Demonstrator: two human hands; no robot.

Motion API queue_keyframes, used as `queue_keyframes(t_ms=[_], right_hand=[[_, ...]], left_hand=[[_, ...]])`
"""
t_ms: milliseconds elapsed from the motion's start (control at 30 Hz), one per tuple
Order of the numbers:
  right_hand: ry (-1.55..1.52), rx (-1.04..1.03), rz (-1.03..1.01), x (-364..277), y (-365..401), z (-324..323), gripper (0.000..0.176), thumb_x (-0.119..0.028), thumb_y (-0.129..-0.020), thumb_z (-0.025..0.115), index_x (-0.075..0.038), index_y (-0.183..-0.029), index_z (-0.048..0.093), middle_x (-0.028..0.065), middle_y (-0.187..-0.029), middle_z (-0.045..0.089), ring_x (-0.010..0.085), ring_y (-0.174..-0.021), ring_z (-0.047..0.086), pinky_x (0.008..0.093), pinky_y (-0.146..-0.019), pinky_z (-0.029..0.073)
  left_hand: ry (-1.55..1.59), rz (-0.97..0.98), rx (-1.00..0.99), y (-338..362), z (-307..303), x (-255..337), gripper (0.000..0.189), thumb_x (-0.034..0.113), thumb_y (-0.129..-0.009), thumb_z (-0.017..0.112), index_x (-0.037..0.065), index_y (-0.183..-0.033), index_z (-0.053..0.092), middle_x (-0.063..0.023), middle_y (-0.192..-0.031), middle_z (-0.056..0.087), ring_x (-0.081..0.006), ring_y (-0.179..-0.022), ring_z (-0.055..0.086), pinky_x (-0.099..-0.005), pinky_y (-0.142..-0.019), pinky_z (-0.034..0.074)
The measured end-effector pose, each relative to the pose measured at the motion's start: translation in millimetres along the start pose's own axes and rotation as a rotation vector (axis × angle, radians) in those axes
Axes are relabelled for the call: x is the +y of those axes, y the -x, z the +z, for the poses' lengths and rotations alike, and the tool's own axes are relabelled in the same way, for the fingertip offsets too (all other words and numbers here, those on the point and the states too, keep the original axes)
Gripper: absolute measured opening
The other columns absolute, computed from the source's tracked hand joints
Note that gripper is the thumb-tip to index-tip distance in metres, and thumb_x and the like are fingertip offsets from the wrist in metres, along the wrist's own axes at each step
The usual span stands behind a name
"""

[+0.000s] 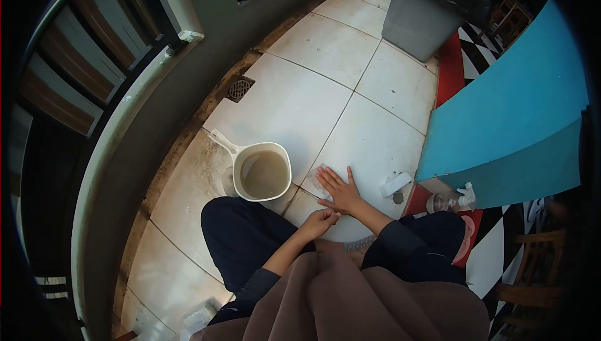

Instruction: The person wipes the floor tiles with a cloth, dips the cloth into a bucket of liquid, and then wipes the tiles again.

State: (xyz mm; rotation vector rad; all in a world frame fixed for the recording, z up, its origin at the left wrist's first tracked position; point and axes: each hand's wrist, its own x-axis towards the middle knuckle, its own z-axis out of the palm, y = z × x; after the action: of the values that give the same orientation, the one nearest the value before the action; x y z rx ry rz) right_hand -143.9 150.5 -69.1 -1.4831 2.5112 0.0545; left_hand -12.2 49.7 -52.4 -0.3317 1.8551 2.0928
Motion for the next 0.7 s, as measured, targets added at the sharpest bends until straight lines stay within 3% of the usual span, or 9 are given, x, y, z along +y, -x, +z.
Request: queue_keyframes(t_ms=[200, 333, 567, 700], right_hand=[[-0.086, -0.043, 0.226, 36.5, -49.0, -23.7, 0.076, -0.063, -0.089, 0.029, -0.018, -0.148, 0.009, -0.0038, -0.155, 0.003, 0.0133, -0.142, 0.003, 0.0624, -0.107, -0.005], [-0.096, -0.069, 0.160, 18.4, -34.6, -20.6, 0.077, -0.061, -0.091, 0.027, -0.012, -0.147, 0.007, 0.0004, -0.155, 0.002, 0.0179, -0.142, 0.001, 0.0617, -0.108, -0.004], [-0.013, 0.011, 0.018, 3.3, 0.3, -5.4, 0.074, -0.062, -0.089, 0.032, -0.019, -0.147, 0.014, -0.0035, -0.154, 0.006, 0.0135, -0.142, 0.005, 0.0637, -0.106, -0.004], [-0.032, 0.055, 0.154, 19.4, -27.8, -5.7, 0.073, -0.062, -0.089, 0.031, -0.021, -0.147, 0.014, -0.0072, -0.154, 0.006, 0.0113, -0.141, 0.005, 0.0641, -0.106, -0.004]], left_hand=[[0.013, 0.011, 0.007, 0.3, -3.4, -2.9, 0.036, 0.030, -0.091, 0.055, 0.005, -0.066, 0.051, 0.0038, -0.057, 0.043, -0.0063, -0.054, 0.035, -0.0245, -0.052, 0.032], [0.014, 0.004, -0.007, -4.0, -3.0, 0.0, 0.034, 0.029, -0.092, 0.055, 0.005, -0.068, 0.052, 0.0047, -0.059, 0.043, -0.0054, -0.056, 0.036, -0.0234, -0.053, 0.032], [0.012, 0.003, -0.016, -2.7, -1.3, 1.7, 0.032, 0.028, -0.093, 0.054, 0.006, -0.069, 0.052, 0.0067, -0.063, 0.044, -0.0037, -0.058, 0.035, -0.0217, -0.055, 0.031], [-0.023, -0.031, -0.008, 0.7, -4.3, -1.0, 0.033, 0.029, -0.093, 0.054, 0.006, -0.069, 0.052, 0.0067, -0.063, 0.044, -0.0043, -0.058, 0.035, -0.0220, -0.055, 0.031]])
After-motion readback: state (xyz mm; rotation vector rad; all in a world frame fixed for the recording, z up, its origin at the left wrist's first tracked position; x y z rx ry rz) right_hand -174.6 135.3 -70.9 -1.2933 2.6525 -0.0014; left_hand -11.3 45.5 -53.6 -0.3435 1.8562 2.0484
